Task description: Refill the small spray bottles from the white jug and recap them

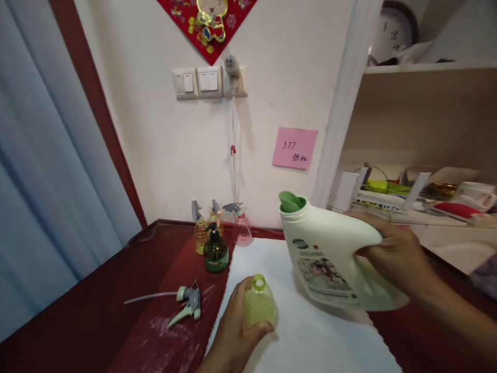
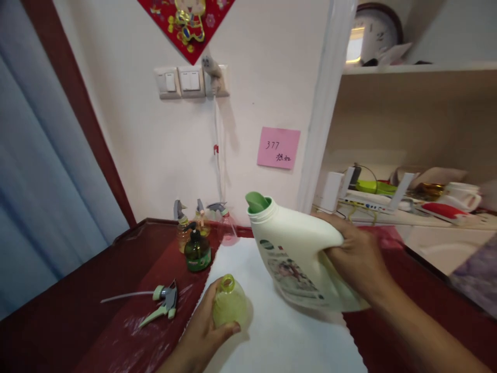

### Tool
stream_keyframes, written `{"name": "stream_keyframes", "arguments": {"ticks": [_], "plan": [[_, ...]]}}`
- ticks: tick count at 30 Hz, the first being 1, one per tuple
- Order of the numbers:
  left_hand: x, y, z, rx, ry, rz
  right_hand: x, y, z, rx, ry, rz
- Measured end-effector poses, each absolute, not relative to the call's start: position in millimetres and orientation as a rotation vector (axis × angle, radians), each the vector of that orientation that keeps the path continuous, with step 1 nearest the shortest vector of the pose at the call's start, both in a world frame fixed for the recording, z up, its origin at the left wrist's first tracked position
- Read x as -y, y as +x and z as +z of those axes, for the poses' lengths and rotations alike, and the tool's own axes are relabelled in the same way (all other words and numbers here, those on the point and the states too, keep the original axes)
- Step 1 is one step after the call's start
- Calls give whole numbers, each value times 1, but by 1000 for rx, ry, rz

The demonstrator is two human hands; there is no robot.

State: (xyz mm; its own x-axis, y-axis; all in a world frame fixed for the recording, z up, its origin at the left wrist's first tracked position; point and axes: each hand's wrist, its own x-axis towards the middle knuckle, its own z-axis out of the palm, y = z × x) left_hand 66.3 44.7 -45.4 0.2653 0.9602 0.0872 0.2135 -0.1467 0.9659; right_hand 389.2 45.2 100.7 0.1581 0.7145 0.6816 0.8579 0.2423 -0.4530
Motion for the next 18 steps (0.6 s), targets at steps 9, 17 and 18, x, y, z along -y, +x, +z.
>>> {"name": "stream_keyframes", "arguments": {"ticks": [9, 17, 18], "plan": [[-53, 60, -65, -1071, 1595, 1035, -90, 339, 34, 1114, -1288, 167], [-57, 64, -67, -1026, 1493, 1105, -96, 329, 0, 1114, -1337, 221], [-56, 65, -65, -1014, 1474, 1123, -95, 331, 0, 1133, -1332, 215]]}}
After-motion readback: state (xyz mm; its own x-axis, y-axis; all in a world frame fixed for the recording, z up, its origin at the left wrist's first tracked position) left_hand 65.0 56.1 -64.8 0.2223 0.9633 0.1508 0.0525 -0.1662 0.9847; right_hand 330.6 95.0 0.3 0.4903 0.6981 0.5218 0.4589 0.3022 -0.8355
